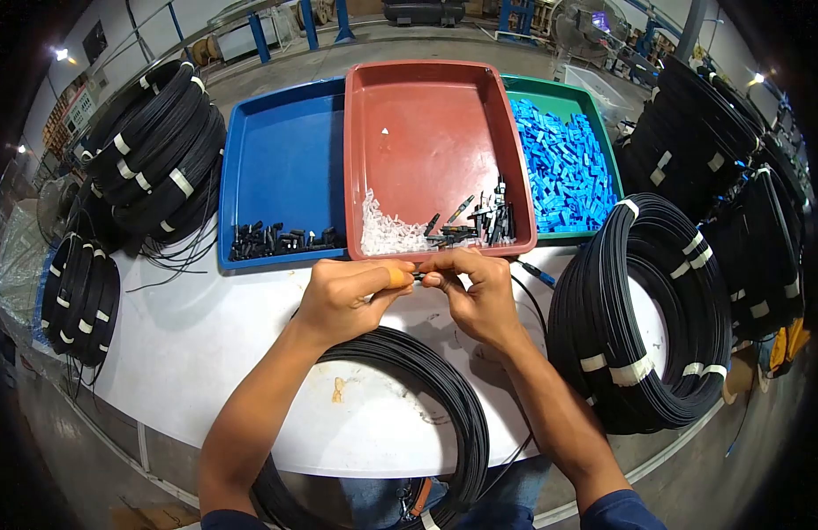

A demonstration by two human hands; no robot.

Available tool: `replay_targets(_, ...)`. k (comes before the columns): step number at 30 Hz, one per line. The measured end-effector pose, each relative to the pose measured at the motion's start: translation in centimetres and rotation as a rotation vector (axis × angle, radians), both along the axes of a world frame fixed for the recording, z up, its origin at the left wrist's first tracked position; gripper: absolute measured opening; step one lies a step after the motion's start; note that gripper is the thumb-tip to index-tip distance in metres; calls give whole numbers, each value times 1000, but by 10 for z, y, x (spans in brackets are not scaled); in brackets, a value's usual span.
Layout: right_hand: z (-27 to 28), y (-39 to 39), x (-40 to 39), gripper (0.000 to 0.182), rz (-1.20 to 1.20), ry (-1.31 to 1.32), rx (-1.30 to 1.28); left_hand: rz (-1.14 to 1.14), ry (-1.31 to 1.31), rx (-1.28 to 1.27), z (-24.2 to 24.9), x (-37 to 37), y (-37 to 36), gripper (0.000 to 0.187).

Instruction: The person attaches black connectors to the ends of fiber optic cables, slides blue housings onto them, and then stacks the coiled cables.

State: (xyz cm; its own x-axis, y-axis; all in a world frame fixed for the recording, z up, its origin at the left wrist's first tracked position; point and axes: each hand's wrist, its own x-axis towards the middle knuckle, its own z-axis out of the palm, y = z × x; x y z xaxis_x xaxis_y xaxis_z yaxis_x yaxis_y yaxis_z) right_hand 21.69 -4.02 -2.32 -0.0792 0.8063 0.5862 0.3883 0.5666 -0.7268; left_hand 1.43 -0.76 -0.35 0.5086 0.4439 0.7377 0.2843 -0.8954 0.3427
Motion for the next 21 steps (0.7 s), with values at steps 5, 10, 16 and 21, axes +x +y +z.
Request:
replay_targets(5, -7, 2, 2, 22, 58, 23, 44, 12, -40, -81, -2, -6, 1, 13)
replay_targets(10, -4, 3, 1, 30, -39, -142, 448, 17, -88, -271, 0, -2, -5, 13)
replay_targets(16, 2, -4, -1, 24, -95, -212, 359, 17, -59, -27, -1, 5, -8, 15)
replay_targets(21, -4, 0, 1, 21, -2, -139, 165, 26, 8, 99, -6, 3, -7, 10)
